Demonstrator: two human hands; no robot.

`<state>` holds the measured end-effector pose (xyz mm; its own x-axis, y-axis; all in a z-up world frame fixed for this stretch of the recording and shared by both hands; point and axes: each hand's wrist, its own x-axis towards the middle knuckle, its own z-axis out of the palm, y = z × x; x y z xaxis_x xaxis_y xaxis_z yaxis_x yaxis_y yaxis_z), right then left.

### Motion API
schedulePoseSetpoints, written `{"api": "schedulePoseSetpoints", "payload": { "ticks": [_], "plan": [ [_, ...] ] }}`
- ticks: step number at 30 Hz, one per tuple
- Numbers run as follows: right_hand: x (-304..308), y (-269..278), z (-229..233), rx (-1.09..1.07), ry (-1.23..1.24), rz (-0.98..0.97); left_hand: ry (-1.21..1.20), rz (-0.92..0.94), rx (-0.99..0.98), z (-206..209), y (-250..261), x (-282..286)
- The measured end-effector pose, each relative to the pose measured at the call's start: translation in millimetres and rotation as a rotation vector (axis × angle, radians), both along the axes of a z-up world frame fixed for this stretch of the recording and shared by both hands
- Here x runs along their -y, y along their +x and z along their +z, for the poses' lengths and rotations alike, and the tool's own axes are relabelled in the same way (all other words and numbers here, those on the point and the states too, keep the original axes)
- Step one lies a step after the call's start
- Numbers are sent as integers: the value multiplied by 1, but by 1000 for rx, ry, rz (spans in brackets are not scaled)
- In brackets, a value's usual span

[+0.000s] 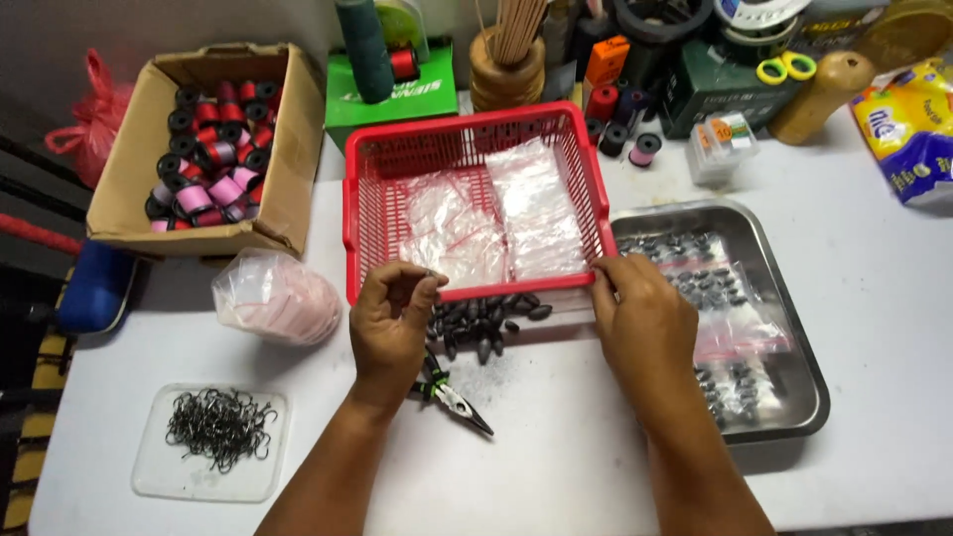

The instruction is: The person uses pliers to attach small metal rings to dark cylindrical components on a white table. They repeatedly pick up a component, insert a ring, and use the pliers to close it, then place the finished item into a metal tray. The workspace includes a red basket of plastic bags, a box of thread spools, and a container of loose rings.

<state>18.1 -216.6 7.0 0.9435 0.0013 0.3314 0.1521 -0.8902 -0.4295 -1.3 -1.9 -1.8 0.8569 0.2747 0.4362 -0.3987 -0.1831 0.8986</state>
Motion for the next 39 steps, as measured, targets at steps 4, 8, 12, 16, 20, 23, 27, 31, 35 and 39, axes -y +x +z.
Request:
{"api": "schedulePoseSetpoints", "payload": {
  "ticks": [4, 8, 12, 16, 20, 23, 27, 31, 35, 39],
  "plan": [
    [8, 7, 16, 131, 88, 69, 38, 4, 12, -1, 4, -3],
    [15, 5, 43, 190, 428, 135, 49, 8, -16, -3, 3, -4],
    [19, 18, 49, 225, 455, 205, 99, 24, -27, 0, 5, -8],
    [15, 15, 51, 135, 491, 205, 113, 21, -15, 2, 4, -9],
    [15, 3, 53, 49, 488, 177, 103, 16, -2, -1, 3, -6],
    [16, -4, 48, 60, 513, 136, 93, 4, 24, 0, 2, -4],
    [7, -6, 45, 141, 548, 154, 133, 8, 77, -1, 0, -7],
    [2, -5, 33, 198, 496, 162, 244, 30, 148, -7, -2, -8],
    [-1, 2, 21, 241, 319, 97, 263, 8, 202, -15, -3, -7],
    [2, 13, 15, 224, 166, 58, 260, 7, 215, -13, -3, -5]
  ]
}}
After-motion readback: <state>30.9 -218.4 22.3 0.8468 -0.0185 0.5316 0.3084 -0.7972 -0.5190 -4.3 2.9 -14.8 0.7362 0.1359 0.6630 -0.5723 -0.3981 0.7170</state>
